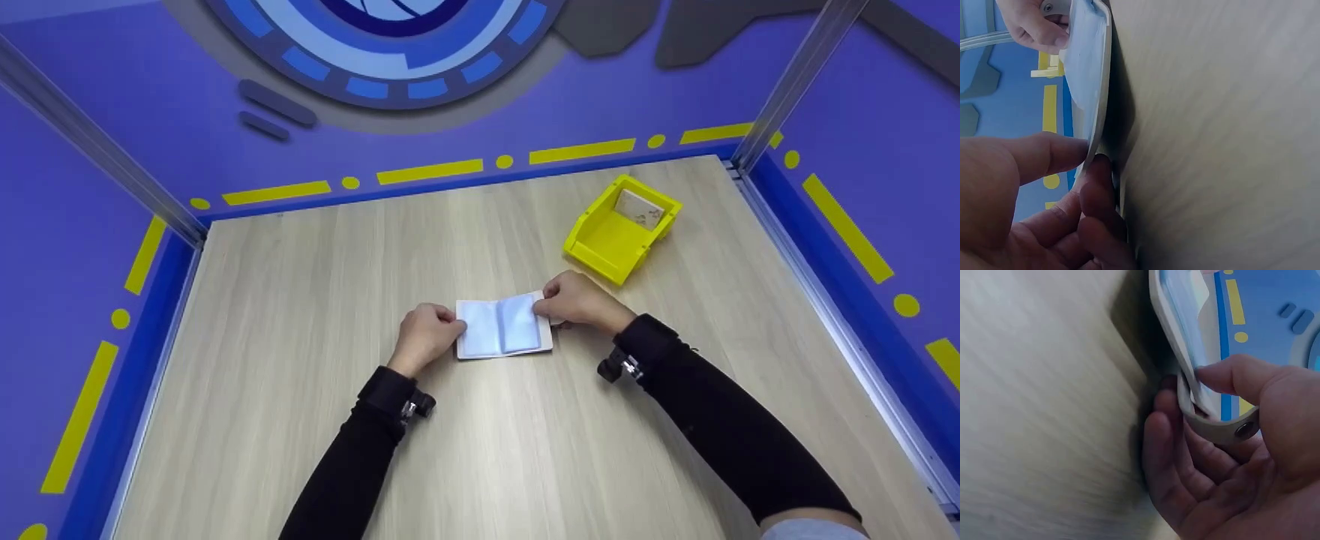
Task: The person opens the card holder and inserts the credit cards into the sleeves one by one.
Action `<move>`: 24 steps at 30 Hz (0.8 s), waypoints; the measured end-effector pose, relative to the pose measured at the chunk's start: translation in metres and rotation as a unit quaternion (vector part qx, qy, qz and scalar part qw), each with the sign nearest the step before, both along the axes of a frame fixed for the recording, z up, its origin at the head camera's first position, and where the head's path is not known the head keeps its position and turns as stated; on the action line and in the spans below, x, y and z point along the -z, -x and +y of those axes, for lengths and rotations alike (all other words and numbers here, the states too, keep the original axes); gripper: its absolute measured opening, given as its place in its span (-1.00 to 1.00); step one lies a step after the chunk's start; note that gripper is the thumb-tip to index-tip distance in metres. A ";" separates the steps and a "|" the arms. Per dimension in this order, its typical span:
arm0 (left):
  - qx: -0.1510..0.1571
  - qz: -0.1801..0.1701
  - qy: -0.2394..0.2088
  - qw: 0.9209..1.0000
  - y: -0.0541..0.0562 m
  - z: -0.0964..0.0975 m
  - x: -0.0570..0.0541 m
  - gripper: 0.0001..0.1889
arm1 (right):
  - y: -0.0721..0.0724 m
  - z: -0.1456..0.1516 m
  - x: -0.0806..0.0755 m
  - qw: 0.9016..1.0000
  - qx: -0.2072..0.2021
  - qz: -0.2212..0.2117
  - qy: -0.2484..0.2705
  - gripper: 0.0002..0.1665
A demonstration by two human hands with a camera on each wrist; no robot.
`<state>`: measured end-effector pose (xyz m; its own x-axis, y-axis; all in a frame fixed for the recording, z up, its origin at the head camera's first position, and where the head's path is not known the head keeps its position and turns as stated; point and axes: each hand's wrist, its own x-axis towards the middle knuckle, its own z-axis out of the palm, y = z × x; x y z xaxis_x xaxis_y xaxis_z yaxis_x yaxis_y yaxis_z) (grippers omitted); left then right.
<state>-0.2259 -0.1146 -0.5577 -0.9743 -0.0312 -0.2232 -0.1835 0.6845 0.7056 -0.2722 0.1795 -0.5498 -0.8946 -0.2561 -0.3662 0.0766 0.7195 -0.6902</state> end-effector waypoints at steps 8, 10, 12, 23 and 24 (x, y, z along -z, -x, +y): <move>-0.004 -0.005 -0.005 1.000 0.001 0.003 -0.006 -0.89 | -0.002 -0.013 -0.020 0.991 0.018 0.129 -0.043 -0.65; -0.004 -0.006 -0.010 1.000 0.001 0.004 -0.009 -0.89 | -0.003 -0.019 -0.024 0.984 0.005 0.172 -0.037 -0.75; -0.006 -0.006 -0.013 1.000 0.000 0.004 -0.011 -0.89 | -0.002 -0.024 -0.025 0.978 -0.024 0.202 -0.046 -0.81; 0.001 0.001 0.030 1.000 -0.001 0.003 -0.008 -0.86 | 0.007 -0.025 -0.008 0.982 -0.084 0.135 -0.103 -0.80; 0.000 0.000 0.033 0.999 -0.001 0.002 -0.006 -0.86 | 0.007 -0.024 -0.007 0.982 -0.086 0.134 -0.105 -0.80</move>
<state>-0.2248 -0.1124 -0.5512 -0.9744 -0.0461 -0.2200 -0.1833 0.7298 0.6586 -0.2797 0.1551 -0.5427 -0.9159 -0.3560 -0.1853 -0.2227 0.8349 -0.5033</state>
